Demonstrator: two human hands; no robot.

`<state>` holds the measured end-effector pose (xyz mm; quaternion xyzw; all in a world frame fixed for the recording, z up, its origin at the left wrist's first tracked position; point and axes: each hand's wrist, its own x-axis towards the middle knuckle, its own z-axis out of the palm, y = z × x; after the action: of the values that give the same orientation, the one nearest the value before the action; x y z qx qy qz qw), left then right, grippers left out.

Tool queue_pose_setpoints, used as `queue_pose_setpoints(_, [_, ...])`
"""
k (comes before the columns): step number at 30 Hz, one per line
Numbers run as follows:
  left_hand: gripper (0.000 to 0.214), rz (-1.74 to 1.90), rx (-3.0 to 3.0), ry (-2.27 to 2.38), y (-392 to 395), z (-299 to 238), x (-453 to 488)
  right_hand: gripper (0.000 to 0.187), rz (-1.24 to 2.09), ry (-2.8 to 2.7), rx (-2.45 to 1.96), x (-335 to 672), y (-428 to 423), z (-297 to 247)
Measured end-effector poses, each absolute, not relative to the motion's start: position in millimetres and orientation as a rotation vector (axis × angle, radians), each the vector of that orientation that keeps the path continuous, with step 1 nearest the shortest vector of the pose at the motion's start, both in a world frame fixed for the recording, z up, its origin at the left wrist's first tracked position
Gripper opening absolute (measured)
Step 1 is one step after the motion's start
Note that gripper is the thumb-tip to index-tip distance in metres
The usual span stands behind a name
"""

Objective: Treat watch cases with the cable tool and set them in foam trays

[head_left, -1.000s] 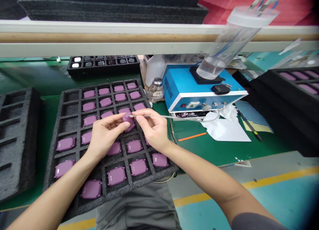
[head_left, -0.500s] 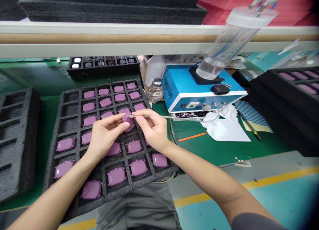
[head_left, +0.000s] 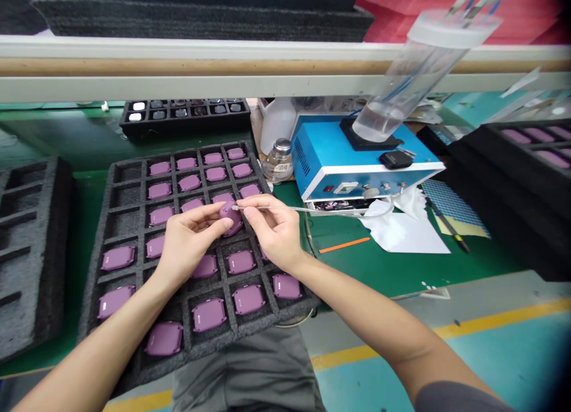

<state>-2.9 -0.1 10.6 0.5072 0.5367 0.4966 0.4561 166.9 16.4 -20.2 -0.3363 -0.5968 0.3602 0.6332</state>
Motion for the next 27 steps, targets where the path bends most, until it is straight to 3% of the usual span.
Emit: queue_pose_setpoints(27, [0.050, 1.232, 1.218, 1.293, 1.0, 12.0, -1.1, 0.010, 0.837, -1.348, -0.736, 166.5, 16.3, -20.7])
